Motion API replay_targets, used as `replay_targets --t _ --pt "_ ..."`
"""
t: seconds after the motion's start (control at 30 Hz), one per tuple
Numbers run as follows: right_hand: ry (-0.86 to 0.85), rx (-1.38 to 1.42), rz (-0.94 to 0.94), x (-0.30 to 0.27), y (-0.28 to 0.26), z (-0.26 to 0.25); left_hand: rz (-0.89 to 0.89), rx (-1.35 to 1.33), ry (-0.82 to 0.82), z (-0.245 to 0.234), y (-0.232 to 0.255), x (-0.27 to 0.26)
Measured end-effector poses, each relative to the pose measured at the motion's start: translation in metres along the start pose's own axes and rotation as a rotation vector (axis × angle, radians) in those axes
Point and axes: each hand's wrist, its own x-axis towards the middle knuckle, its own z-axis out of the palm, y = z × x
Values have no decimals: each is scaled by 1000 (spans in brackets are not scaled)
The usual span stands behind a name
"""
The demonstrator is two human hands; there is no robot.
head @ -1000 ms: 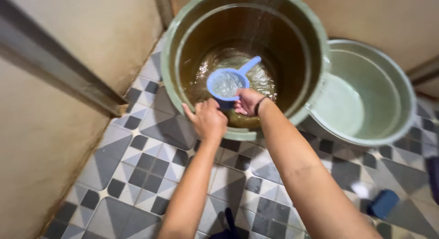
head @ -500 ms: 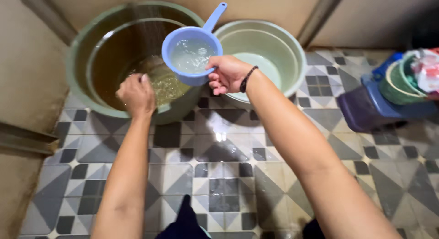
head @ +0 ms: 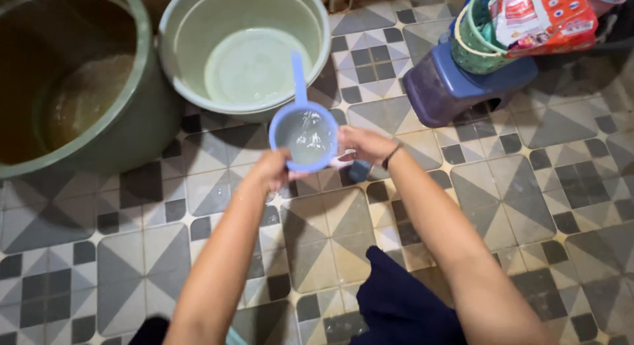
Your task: The person fills a bucket with water from a tap, then uses a blue scoop to pour water onto a tiled floor while scrubbing with a sponge. They repeatedly scoop water and scrub different areas of the floor.
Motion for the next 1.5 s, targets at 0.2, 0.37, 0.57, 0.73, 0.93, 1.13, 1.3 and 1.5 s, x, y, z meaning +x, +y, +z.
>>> replay_targets --t 0.2,0.37,0.57,0.73,0.93,1.13,1.3,1.5 --pt "112 -1335 56 -1 58 -6 -56 -235 158 -1 -82 -12" --pt "109 -1571 123 -3 52 -8 -19 -356 212 -25 -99 -13" --pt "311 -1187 198 34 51 -8 57 -518 283 -29 -106 -25" --pt "334 -1367 -173 48 101 31 88 -609 383 -19 -114 -29" --pt "854 -1196 45 64 73 -5 127 -655 426 1 -121 -32" --pt "319 -1131 -296 56 112 62 130 -739 420 2 -131 -20" --pt "935 -1018 -77 68 105 -32 126 -682 443 -2 -131 -29" --pt "459 -1193 -352 63 138 17 58 -731 418 2 -141 -5"
